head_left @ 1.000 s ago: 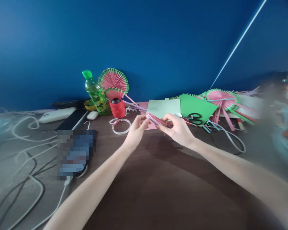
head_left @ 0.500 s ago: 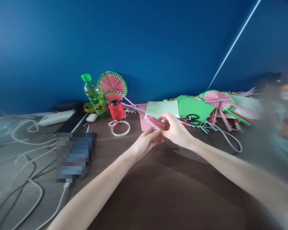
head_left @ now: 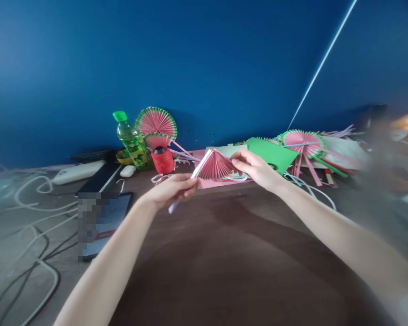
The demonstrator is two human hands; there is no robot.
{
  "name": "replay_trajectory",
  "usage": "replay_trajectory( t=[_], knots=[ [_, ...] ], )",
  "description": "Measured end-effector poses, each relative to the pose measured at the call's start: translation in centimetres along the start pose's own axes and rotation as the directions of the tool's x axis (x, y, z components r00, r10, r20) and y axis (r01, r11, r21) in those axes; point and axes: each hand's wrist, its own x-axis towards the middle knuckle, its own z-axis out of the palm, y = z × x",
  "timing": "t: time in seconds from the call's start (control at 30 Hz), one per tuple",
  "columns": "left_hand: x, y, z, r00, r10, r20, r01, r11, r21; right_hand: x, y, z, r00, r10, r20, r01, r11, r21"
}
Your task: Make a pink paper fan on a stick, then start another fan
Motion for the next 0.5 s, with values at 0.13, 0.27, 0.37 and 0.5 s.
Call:
replay_trajectory(
  t=[0.13, 0.27, 0.37, 0.5],
  knots=[
    [-1.3, 1.4, -2.4, 0.997, -0.064, -0.049, 0.073, 0.969, 0.235, 0.3, -0.3, -1.6, 0.983, 0.063, 0.170, -0.058, 0.998, -0.038],
    [-1.8, 1.9, -2.9, 0.993, -0.072, -0.090, 0.106, 0.872, 0.477, 0.3, -0.2, -2.2, 0.962, 0.121, 0.243, -0.083, 0.984, -0.160],
    [-1.8, 2.2, -2.8, 0.995, 0.012, -0.096, 0.052, 0.768, 0.638, 0.2, -0.4, -2.2, 0.968, 0.138, 0.208, -0.076, 0.957, -0.278],
    [-1.9, 2.7, -2.4, 0.978, 0.171, -0.123, -0.003, 0.596, 0.803, -0.2, -1.0, -1.9, 0.987, 0.127, 0.095, -0.072, 0.893, -0.445]
  ],
)
